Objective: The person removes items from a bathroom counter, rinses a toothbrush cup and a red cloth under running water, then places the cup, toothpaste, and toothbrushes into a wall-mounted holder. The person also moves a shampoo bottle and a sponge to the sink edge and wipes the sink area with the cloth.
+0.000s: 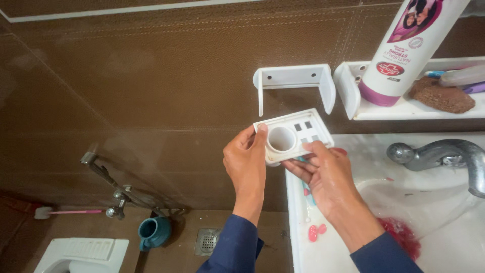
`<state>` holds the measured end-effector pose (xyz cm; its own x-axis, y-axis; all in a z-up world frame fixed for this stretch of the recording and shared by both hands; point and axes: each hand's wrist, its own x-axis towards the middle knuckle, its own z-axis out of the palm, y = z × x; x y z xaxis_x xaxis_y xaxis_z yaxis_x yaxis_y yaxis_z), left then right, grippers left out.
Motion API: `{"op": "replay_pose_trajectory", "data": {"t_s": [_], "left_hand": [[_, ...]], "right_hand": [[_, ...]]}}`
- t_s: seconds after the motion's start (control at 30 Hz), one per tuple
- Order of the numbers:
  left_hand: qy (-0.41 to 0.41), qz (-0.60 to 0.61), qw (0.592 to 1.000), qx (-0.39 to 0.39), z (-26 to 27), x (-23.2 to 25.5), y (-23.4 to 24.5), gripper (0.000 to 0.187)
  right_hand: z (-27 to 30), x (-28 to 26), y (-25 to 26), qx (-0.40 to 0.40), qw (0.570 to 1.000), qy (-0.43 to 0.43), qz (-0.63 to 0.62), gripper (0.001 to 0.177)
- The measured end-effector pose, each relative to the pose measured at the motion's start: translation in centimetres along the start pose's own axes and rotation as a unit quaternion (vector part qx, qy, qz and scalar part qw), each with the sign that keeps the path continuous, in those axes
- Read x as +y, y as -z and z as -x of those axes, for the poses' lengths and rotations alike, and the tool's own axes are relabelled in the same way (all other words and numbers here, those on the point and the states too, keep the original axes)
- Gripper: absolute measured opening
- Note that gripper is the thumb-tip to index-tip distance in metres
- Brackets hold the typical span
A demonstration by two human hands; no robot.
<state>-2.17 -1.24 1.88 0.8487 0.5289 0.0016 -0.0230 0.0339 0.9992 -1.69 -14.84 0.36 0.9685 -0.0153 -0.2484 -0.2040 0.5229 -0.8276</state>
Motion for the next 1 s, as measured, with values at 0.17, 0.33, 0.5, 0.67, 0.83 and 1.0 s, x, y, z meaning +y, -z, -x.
{"op": "replay_pose_trajectory", "data": {"t_s": [0.17,0.33,0.5,0.67,0.83,1.0], "left_hand": [[-0.041,0.011,0.999,-0.01,-0.1,0.0,-0.3,0.035],[-0.061,-0.021,0.998,0.024,-0.2,-0.4,-1.4,0.034],[-0.069,-0.041,0.996,0.042,-0.5,-0.6,-1.7,0.035],[-0.052,-0.066,0.995,0.046,-0.6,-0.1,-1.9,0.035],[-0.065,-0.037,0.995,0.062,-0.5,0.3,-2.4,0.034],[-0.049,-0.036,0.996,0.061,-0.8,-0.3,-2.5,0.038]], "right_hand": [[0.9,0.2,-0.8,0.036,0.999,0.024,-0.025,0.023],[1.1,0.2,-1.2,0.058,0.996,0.052,-0.05,0.023],[1.3,0.4,-1.5,0.079,0.994,0.052,-0.06,0.025],[1.8,0.7,-2.3,0.065,0.992,0.1,-0.047,0.028],[1.4,0.3,-2.3,0.058,0.992,0.108,-0.038,0.029],[-0.3,0.3,-2.1,0.03,0.994,0.093,-0.038,0.03]]}}
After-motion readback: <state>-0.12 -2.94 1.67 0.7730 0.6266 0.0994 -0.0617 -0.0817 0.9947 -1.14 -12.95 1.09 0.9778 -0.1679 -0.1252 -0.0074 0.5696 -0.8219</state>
